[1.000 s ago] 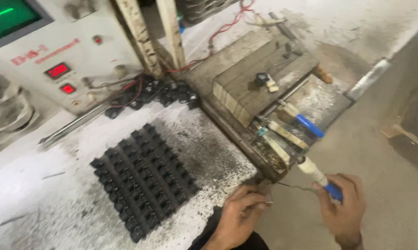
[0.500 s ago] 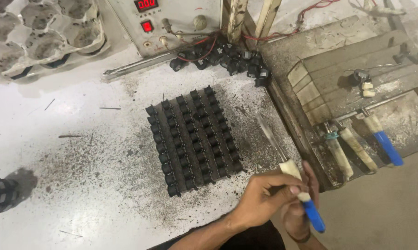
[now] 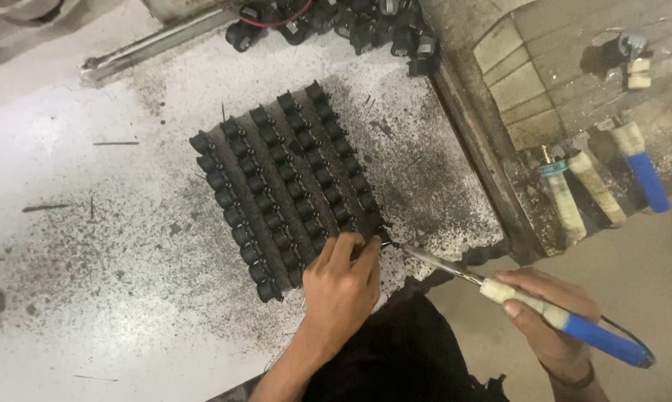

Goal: The person solders wires onto a grid of small black components arranged on the workbench, holding each component steady with one hand while applying a soldering iron with the other, working through the components one at a time and occasionally repositioning the iron.

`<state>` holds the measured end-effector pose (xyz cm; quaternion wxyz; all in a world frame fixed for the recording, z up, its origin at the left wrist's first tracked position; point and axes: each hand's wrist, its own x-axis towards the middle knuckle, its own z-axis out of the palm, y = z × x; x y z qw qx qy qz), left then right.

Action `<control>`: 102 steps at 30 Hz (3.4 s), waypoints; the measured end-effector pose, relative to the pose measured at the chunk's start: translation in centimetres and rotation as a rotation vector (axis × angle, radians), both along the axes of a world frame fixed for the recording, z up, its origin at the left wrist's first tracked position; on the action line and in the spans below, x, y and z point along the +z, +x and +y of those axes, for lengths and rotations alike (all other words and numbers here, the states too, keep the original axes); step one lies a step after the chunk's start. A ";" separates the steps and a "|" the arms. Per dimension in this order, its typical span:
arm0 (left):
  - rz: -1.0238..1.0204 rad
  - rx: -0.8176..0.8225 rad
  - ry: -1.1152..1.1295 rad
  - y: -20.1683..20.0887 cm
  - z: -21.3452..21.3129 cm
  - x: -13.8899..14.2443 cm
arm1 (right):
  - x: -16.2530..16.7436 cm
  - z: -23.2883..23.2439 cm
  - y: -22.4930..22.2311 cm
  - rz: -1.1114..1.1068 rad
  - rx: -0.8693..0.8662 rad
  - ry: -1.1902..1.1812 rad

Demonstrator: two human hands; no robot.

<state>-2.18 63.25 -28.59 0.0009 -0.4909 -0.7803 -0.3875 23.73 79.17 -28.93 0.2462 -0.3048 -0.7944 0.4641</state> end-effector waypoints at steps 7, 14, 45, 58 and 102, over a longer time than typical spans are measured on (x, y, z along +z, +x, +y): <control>-0.007 0.001 0.017 0.2 -0.2 -0.9 | 2.5 -0.4 -2.1 -0.062 0.038 0.025; -0.052 -0.032 0.014 0.1 -0.1 -1.1 | 3.3 -0.5 -3.5 -0.147 0.043 0.041; -0.013 0.045 -0.064 -0.9 0.3 -1.5 | 1.8 1.3 -4.2 -0.076 0.036 0.070; -0.071 -0.025 -0.063 -0.4 1.1 -2.7 | 5.3 0.3 -8.1 -0.020 0.292 0.214; 0.057 0.017 0.064 -5.3 -0.3 5.9 | 2.0 3.2 -9.8 0.300 0.025 -0.260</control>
